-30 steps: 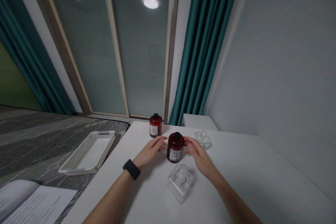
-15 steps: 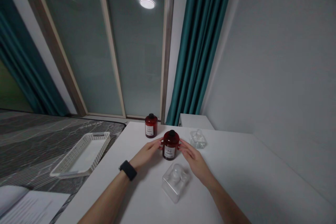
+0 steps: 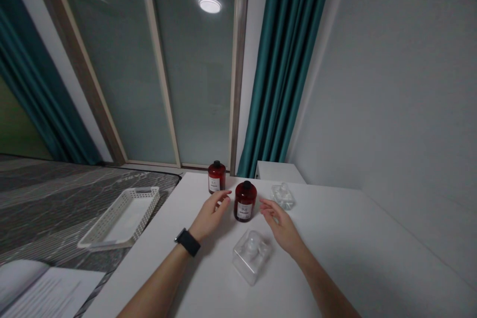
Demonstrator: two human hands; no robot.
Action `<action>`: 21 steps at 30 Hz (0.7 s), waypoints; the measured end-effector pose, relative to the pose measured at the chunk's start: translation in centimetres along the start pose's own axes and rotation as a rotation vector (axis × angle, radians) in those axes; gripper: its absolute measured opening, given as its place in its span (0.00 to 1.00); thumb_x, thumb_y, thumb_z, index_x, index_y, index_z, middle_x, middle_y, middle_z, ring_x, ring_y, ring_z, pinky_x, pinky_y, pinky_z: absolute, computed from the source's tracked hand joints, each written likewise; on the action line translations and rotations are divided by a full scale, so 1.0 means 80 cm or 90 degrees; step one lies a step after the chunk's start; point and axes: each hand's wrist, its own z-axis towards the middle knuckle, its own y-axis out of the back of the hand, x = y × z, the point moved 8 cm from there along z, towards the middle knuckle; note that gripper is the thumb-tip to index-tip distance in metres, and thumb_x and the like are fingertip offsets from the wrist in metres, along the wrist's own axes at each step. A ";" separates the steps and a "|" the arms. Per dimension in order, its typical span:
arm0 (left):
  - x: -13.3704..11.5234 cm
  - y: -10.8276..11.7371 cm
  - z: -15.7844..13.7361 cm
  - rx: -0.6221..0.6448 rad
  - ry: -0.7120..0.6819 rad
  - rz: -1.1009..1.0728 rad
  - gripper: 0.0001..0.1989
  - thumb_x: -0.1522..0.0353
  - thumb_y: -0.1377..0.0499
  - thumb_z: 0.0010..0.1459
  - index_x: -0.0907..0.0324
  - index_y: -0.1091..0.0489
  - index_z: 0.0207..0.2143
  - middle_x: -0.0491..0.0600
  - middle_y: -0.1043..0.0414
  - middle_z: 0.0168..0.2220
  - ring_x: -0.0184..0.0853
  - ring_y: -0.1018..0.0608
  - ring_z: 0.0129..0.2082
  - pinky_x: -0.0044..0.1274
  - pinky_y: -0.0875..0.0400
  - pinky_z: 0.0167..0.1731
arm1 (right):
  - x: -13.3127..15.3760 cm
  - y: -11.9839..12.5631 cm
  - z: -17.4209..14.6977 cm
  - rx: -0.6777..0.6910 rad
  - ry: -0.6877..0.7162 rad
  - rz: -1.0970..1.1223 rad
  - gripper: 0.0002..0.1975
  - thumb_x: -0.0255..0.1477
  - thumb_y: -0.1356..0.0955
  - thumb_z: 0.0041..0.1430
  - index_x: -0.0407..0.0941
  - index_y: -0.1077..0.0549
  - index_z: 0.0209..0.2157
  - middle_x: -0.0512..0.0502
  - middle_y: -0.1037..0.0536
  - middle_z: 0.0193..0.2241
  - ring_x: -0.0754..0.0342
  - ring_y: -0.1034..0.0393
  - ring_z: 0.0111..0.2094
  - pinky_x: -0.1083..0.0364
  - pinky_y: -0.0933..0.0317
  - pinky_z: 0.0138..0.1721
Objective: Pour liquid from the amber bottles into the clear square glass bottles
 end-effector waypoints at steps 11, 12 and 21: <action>-0.053 -0.018 -0.021 0.060 -0.171 0.116 0.14 0.65 0.49 0.66 0.61 0.27 0.31 0.49 0.26 0.29 0.34 0.25 0.30 0.23 0.34 0.32 | 0.031 -0.024 -0.052 0.489 -0.043 -0.040 0.48 0.41 0.24 0.46 0.50 0.44 0.67 0.41 0.39 0.64 0.46 0.35 0.48 0.51 0.38 0.45; -0.056 -0.016 -0.023 0.044 -0.187 0.119 0.15 0.65 0.49 0.66 0.62 0.27 0.30 0.49 0.26 0.28 0.34 0.26 0.29 0.23 0.34 0.32 | 0.030 -0.031 -0.055 0.495 -0.050 -0.043 0.49 0.41 0.24 0.46 0.50 0.45 0.67 0.41 0.38 0.64 0.46 0.36 0.48 0.51 0.39 0.46; -0.065 -0.005 -0.028 0.030 -0.252 0.035 0.23 0.54 0.52 0.67 0.62 0.27 0.37 0.50 0.29 0.29 0.37 0.27 0.31 0.27 0.34 0.34 | 0.032 -0.035 -0.031 0.193 -0.031 0.021 0.33 0.32 0.23 0.45 0.48 0.32 0.54 0.49 0.28 0.39 0.56 0.40 0.30 0.56 0.43 0.32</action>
